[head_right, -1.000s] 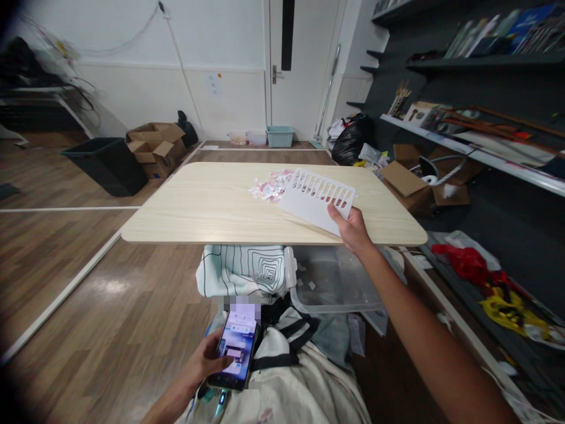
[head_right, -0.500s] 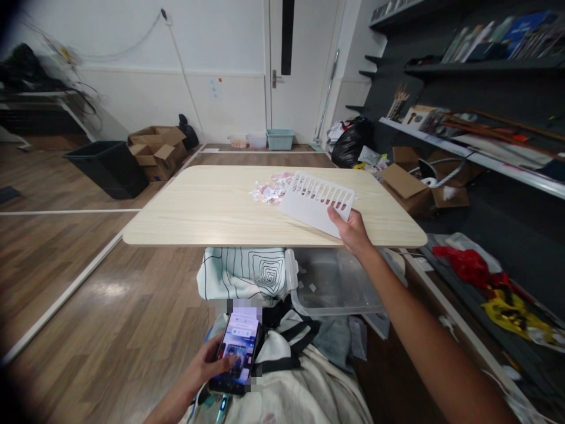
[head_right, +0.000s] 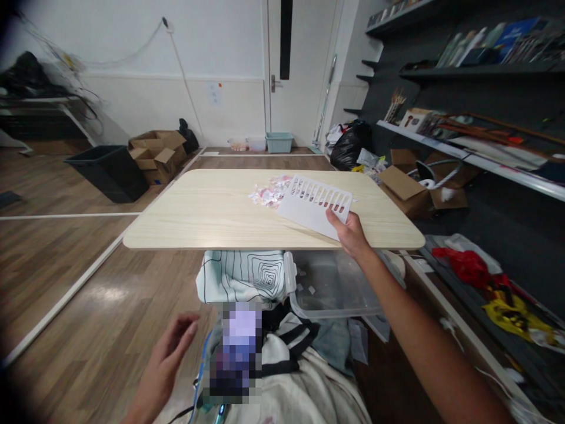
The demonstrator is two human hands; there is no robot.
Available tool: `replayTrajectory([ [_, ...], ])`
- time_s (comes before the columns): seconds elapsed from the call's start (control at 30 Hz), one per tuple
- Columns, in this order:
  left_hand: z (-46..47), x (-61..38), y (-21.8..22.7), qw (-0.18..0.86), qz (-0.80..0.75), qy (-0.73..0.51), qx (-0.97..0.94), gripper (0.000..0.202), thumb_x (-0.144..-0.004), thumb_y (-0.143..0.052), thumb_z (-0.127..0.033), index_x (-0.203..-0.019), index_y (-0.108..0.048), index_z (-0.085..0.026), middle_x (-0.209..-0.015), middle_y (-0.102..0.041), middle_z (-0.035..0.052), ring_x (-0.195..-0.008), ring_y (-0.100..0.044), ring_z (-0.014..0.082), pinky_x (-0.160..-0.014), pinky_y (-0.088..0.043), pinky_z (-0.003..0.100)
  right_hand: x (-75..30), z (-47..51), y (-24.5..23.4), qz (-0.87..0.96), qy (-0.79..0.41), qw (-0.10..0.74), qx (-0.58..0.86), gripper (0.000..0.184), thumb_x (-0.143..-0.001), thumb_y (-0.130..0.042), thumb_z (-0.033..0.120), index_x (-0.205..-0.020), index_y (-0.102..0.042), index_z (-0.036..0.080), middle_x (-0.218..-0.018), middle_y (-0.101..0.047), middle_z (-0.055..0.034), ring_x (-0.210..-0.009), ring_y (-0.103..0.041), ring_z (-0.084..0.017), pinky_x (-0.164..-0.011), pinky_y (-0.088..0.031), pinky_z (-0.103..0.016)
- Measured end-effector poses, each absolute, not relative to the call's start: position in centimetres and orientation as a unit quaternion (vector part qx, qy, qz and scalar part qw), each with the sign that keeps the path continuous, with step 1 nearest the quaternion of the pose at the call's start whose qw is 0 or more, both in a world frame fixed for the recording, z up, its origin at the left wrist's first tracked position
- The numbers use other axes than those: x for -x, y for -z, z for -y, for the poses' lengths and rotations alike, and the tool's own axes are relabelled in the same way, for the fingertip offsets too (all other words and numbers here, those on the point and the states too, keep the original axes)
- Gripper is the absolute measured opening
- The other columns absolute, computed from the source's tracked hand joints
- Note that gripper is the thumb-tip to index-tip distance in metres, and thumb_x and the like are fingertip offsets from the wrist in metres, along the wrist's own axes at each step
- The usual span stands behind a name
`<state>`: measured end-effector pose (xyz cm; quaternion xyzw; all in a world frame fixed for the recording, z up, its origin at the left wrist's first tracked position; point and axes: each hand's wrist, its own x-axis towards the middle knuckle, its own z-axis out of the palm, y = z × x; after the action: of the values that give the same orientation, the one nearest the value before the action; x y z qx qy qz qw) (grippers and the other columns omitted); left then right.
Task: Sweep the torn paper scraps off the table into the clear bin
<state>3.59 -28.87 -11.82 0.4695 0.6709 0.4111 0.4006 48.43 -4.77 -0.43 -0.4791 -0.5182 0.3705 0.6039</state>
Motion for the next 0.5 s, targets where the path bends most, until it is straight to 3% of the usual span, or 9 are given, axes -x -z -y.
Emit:
replayTrajectory([
  [0.13,25.4,-1.3,7.9,0.217,-0.665,-0.516,-0.494,0.050,-0.092,-0.088,-0.081,-0.082,-0.082,-0.032,-0.078,-0.074,0.0026,-0.075,-0.065,0.0282,-0.070,-0.054,0.038,-48.2,5.0,0.3,0.511,-0.377,0.602,0.484,0.087,-0.058,-0.107,0.097,-0.108,-0.087,0.029,-0.118,-0.097,-0.0092,-0.132,-0.089,-0.042,-0.130,-0.064,-0.062],
  [0.2,22.5,-1.3,5.2,0.147,-0.631,-0.611,-0.454,0.041,-0.092,-0.086,-0.074,-0.078,-0.085,-0.036,-0.075,-0.073,0.0030,-0.074,-0.062,0.0303,-0.064,-0.048,0.039,-48.2,5.1,0.2,0.507,-0.376,0.603,0.488,0.088,-0.056,-0.108,0.097,-0.107,-0.087,0.030,-0.117,-0.097,-0.0091,-0.132,-0.089,-0.042,-0.131,-0.063,-0.064],
  [0.27,19.2,-1.8,2.5,0.098,-0.539,-0.761,-0.346,0.044,-0.092,-0.083,-0.065,-0.066,-0.075,-0.031,-0.063,-0.058,0.0008,-0.065,-0.048,0.0226,-0.059,-0.037,0.033,-48.2,5.1,0.1,0.507,-0.371,0.604,0.491,0.087,-0.057,-0.108,0.097,-0.107,-0.086,0.029,-0.118,-0.097,-0.0095,-0.131,-0.089,-0.042,-0.130,-0.064,-0.064],
  [0.33,15.7,-2.3,-0.1,0.154,-0.400,-0.869,-0.248,0.058,-0.095,-0.073,-0.074,-0.060,-0.064,-0.028,-0.054,-0.046,-0.0024,-0.055,-0.037,0.0181,-0.053,-0.030,0.030,-48.3,5.1,0.2,0.511,-0.366,0.604,0.491,0.085,-0.059,-0.107,0.096,-0.108,-0.086,0.029,-0.120,-0.097,-0.0100,-0.131,-0.090,-0.042,-0.127,-0.067,-0.063],
  [0.4,12.6,-2.3,-2.2,0.254,-0.303,-0.895,-0.206,0.072,-0.098,-0.062,-0.091,-0.065,-0.064,-0.028,-0.054,-0.042,-0.0046,-0.052,-0.034,0.0163,-0.048,-0.025,0.029,-48.3,5.1,0.2,0.517,-0.365,0.601,0.489,0.083,-0.062,-0.107,0.095,-0.109,-0.086,0.029,-0.121,-0.097,-0.0106,-0.132,-0.089,-0.042,-0.125,-0.068,-0.061],
  [0.5,8.3,-1.5,-3.8,0.331,-0.210,-0.900,-0.191,0.078,-0.105,-0.051,-0.096,-0.070,-0.059,-0.026,-0.055,-0.036,-0.0078,-0.051,-0.027,0.0134,-0.047,-0.018,0.028,-48.3,5.1,0.2,0.518,-0.365,0.599,0.490,0.083,-0.063,-0.106,0.095,-0.109,-0.086,0.029,-0.120,-0.097,-0.0108,-0.132,-0.089,-0.042,-0.125,-0.068,-0.062],
])
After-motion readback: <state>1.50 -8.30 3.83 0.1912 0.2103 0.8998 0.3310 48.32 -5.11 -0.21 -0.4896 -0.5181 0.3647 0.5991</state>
